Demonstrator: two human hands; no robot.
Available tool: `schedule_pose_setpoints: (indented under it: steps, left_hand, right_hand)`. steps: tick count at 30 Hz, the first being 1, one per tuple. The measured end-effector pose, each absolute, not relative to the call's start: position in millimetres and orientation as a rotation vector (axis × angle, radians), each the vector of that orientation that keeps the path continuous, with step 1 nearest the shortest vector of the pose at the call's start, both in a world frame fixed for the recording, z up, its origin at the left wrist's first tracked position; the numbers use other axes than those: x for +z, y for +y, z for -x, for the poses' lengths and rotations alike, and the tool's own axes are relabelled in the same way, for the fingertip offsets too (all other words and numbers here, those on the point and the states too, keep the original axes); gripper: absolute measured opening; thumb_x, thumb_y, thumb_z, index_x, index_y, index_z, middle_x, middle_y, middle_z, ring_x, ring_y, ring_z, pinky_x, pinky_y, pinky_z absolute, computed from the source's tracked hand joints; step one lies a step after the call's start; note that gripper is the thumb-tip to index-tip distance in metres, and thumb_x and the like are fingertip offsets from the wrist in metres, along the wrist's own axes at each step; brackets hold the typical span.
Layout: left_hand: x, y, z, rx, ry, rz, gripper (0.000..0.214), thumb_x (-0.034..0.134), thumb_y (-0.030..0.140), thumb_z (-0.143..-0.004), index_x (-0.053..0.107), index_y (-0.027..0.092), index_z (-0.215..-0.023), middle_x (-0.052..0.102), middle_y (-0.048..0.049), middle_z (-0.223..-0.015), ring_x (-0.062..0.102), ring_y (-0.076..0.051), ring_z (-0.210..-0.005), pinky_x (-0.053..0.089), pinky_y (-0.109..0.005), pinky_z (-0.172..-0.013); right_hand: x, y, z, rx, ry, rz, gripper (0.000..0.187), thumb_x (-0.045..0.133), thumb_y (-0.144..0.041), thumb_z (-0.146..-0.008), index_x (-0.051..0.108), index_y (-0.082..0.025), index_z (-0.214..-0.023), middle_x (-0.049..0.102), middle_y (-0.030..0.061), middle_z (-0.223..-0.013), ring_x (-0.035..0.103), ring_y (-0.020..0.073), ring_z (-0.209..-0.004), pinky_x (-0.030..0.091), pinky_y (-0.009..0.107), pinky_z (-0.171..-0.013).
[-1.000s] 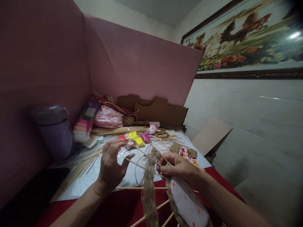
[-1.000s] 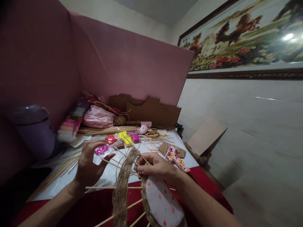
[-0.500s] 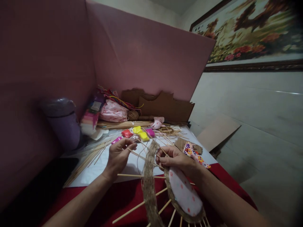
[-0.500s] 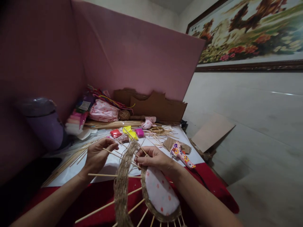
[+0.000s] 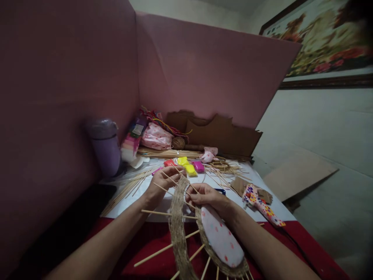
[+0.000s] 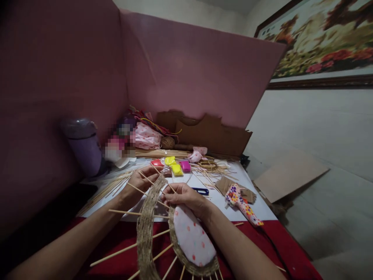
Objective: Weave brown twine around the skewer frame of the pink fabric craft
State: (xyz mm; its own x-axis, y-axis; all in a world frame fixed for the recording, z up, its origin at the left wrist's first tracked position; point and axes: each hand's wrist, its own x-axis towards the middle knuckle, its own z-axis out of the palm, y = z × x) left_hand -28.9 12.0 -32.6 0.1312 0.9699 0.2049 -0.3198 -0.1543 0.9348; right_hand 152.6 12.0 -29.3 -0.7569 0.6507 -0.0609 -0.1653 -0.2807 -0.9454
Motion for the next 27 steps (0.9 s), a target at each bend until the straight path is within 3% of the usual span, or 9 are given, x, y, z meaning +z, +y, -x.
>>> schedule_pose_setpoints:
  steps: [6, 17, 27]
  left_hand:
    - [-29.8, 14.3, 31.1, 1.464, 0.864, -1.267, 0.018, 0.072, 0.027, -0.064, 0.071, 0.013, -0.074, 0.066, -0.0042, -0.069, 0.056, -0.014, -0.06, 0.043, -0.024, -0.056]
    - [-29.4, 17.9, 43.3, 1.506, 0.79, -1.482, 0.012, 0.07, 0.023, -0.067, 0.073, 0.015, -0.075, 0.061, -0.0041, -0.075, 0.054, -0.015, -0.074, 0.042, -0.025, -0.068]
    - [-31.3, 15.8, 31.6, 1.517, 0.816, -1.543, 0.013, 0.07, 0.027, -0.068, 0.069, 0.015, -0.068, 0.064, -0.0029, -0.068, 0.057, -0.015, -0.068, 0.044, -0.027, -0.068]
  right_hand:
    - [-27.0, 10.5, -150.2, 2.162, -1.484, 0.572, 0.019, 0.069, -0.026, -0.073, 0.061, -0.01, -0.081, 0.062, 0.002, -0.07, 0.055, 0.0059, -0.059, 0.039, 0.016, -0.055]
    - [-33.5, 2.6, -147.7, 2.241, -1.398, 0.435, 0.024, 0.068, -0.031, -0.074, 0.057, -0.01, -0.082, 0.06, 0.0025, -0.063, 0.053, 0.0074, -0.054, 0.037, 0.018, -0.053]
    - [-41.5, -0.7, -154.7, 2.273, -1.333, 0.421, 0.02, 0.065, -0.028, -0.075, 0.055, -0.012, -0.082, 0.058, 0.0024, -0.066, 0.051, 0.0071, -0.056, 0.038, 0.018, -0.056]
